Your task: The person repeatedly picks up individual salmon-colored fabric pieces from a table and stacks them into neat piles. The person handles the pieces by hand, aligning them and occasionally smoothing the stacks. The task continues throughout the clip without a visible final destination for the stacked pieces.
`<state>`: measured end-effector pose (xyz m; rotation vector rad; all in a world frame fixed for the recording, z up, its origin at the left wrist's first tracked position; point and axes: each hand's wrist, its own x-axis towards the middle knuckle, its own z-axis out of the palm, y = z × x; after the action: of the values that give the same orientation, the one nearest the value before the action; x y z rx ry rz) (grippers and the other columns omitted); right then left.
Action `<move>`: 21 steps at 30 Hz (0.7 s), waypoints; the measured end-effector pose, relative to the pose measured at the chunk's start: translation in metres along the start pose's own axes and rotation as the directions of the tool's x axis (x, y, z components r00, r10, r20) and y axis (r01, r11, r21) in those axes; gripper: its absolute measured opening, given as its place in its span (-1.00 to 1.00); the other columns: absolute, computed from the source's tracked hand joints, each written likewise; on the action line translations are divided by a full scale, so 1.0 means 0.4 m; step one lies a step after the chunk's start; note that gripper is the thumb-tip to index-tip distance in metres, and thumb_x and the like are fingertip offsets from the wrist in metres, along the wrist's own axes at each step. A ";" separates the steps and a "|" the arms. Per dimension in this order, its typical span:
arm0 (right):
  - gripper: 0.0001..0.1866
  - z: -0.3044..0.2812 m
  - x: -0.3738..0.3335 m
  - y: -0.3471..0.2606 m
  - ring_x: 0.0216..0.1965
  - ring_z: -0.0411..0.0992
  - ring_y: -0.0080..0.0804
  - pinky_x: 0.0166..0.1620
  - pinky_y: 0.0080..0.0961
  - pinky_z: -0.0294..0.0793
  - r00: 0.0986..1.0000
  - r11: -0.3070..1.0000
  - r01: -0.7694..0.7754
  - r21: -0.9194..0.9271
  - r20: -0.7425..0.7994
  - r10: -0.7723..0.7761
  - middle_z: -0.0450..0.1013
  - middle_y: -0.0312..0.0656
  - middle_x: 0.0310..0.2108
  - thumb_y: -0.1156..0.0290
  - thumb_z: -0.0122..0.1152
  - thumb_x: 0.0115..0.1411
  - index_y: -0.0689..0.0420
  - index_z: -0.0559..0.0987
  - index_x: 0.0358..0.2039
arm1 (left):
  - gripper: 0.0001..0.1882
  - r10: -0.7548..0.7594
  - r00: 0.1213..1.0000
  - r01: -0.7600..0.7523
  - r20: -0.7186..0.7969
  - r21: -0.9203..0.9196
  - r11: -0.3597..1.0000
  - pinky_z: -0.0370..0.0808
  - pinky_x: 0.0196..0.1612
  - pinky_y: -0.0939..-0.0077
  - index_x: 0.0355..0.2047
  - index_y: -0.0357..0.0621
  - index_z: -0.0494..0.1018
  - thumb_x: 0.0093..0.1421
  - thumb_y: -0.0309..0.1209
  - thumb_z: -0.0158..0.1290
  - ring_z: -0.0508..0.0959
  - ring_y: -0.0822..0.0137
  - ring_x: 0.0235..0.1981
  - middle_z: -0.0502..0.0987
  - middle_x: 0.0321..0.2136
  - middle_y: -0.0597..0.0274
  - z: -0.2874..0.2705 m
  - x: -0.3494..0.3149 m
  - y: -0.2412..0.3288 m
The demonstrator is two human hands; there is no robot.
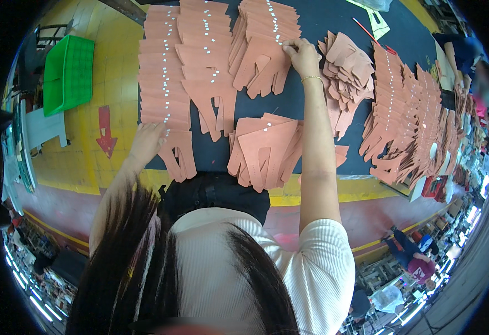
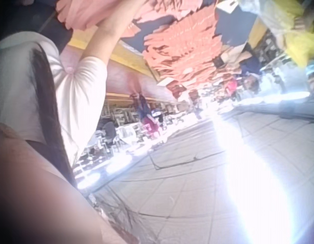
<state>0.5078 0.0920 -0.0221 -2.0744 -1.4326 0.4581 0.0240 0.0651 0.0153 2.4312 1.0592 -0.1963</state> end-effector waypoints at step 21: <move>-0.82 0.017 0.003 0.029 -0.28 0.53 -0.35 -0.16 -0.50 0.51 0.994 0.991 0.109 -0.079 -0.017 -0.111 0.55 -0.16 -0.31 0.36 0.34 0.17 0.12 0.68 -0.23 | -0.62 -0.032 0.999 0.031 0.030 0.035 0.999 0.28 0.07 0.21 -0.07 -0.13 0.44 0.08 -0.41 0.20 0.49 0.09 -0.02 0.56 -0.18 0.10 0.021 -0.013 -0.013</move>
<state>0.5128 0.0917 -0.0348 -2.0417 -1.5660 0.3392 0.0173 0.0608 0.0076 2.4355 1.0899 -0.2632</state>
